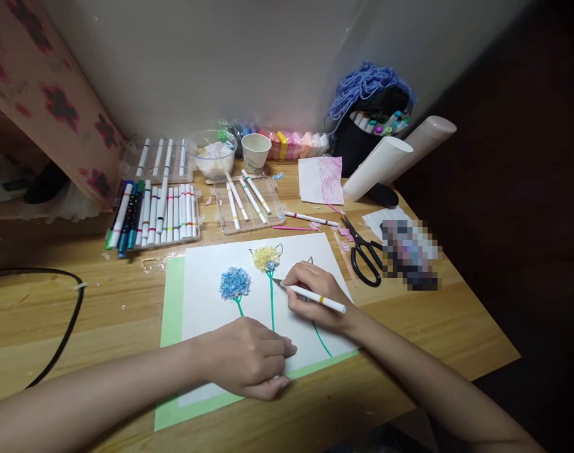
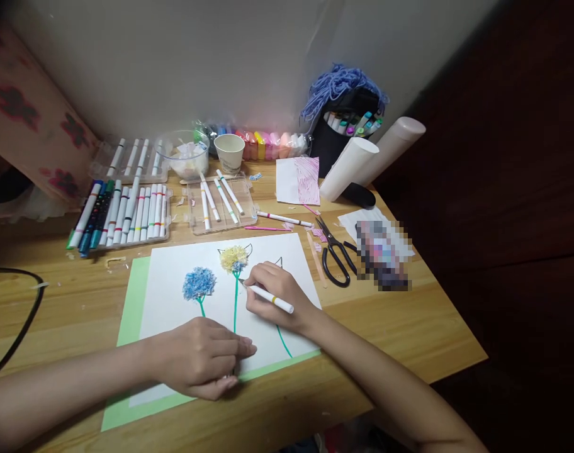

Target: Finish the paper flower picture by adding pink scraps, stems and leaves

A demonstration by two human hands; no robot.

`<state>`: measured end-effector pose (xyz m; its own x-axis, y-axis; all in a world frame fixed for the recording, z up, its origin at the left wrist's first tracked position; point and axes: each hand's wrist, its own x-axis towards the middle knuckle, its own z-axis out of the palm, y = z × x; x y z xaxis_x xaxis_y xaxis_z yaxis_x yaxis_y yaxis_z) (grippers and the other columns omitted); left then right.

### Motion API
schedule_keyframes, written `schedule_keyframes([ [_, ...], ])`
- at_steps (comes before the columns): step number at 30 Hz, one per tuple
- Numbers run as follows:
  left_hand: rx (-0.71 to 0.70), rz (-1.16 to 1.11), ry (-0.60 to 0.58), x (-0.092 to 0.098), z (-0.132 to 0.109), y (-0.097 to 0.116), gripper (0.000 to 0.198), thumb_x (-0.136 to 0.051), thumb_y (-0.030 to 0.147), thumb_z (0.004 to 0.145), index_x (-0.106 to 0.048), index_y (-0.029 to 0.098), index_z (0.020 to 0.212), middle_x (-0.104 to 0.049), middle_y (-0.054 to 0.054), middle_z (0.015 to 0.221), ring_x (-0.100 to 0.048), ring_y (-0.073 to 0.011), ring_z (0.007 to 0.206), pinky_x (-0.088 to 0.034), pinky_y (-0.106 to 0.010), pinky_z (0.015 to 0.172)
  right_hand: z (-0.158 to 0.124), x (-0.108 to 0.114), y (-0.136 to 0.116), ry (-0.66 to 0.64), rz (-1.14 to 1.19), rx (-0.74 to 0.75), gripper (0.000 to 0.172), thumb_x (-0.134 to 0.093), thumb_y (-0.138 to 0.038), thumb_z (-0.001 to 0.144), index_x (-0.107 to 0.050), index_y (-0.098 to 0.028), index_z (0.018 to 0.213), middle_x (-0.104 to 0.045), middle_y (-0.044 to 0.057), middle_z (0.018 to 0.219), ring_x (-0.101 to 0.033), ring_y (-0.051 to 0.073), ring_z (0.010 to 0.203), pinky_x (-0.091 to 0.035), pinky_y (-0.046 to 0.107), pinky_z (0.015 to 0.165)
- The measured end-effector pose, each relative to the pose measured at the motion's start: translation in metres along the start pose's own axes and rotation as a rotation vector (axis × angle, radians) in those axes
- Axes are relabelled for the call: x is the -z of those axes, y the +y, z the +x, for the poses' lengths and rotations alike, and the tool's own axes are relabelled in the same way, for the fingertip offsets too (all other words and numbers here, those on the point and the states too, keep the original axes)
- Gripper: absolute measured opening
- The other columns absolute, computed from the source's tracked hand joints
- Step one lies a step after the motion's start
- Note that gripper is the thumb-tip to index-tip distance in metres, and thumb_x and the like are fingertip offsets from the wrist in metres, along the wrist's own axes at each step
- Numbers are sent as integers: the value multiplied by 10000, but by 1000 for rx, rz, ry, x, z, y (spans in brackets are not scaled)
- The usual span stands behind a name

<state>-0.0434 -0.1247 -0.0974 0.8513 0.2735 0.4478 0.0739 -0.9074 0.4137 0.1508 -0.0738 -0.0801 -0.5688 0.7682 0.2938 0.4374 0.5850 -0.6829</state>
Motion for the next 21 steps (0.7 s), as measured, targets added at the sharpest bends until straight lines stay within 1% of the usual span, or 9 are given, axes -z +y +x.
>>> schedule_keyframes([
  [5, 1, -7, 11, 1, 1, 0, 266, -431, 266, 872, -582, 148, 687, -718, -72, 924, -669, -150, 696, -543, -256, 563, 0, -1, 1, -20, 6, 5, 130, -517, -73, 765, -509, -198, 801, -573, 19, 738, -522, 162, 712, -417, 293, 680],
  [11, 2, -23, 15, 5, 4, 1, 258, -404, 237, 882, -561, 156, 693, -711, -88, 895, -649, -140, 664, -541, -256, 567, 1, -1, 2, -17, -34, 61, 146, -504, -69, 740, -497, -200, 804, -566, 19, 736, -512, 163, 702, -423, 296, 691],
  [16, -1, -25, 13, 7, 5, 1, 207, -420, 212, 868, -579, 145, 754, -708, -88, 903, -644, -163, 655, -533, -282, 543, 1, -1, 3, -16, -71, 88, 159, -493, -63, 728, -468, -207, 788, -561, 15, 730, -510, 160, 693, -423, 297, 699],
  [18, 0, -24, 9, 7, 6, 1, 195, -418, 200, 869, -582, 143, 781, -710, -87, 918, -649, -167, 674, -534, -282, 561, 1, -2, 5, -13, -81, 102, 150, -493, -73, 733, -460, -209, 787, -556, 13, 726, -510, 161, 697, -425, 297, 706],
  [21, -3, -9, 2, 7, 7, 1, 182, -419, 193, 867, -581, 141, 802, -711, -90, 931, -649, -169, 670, -520, -276, 544, 0, -3, 6, -11, -83, 116, 138, -492, -85, 749, -454, -209, 795, -558, 15, 733, -514, 161, 709, -427, 302, 729],
])
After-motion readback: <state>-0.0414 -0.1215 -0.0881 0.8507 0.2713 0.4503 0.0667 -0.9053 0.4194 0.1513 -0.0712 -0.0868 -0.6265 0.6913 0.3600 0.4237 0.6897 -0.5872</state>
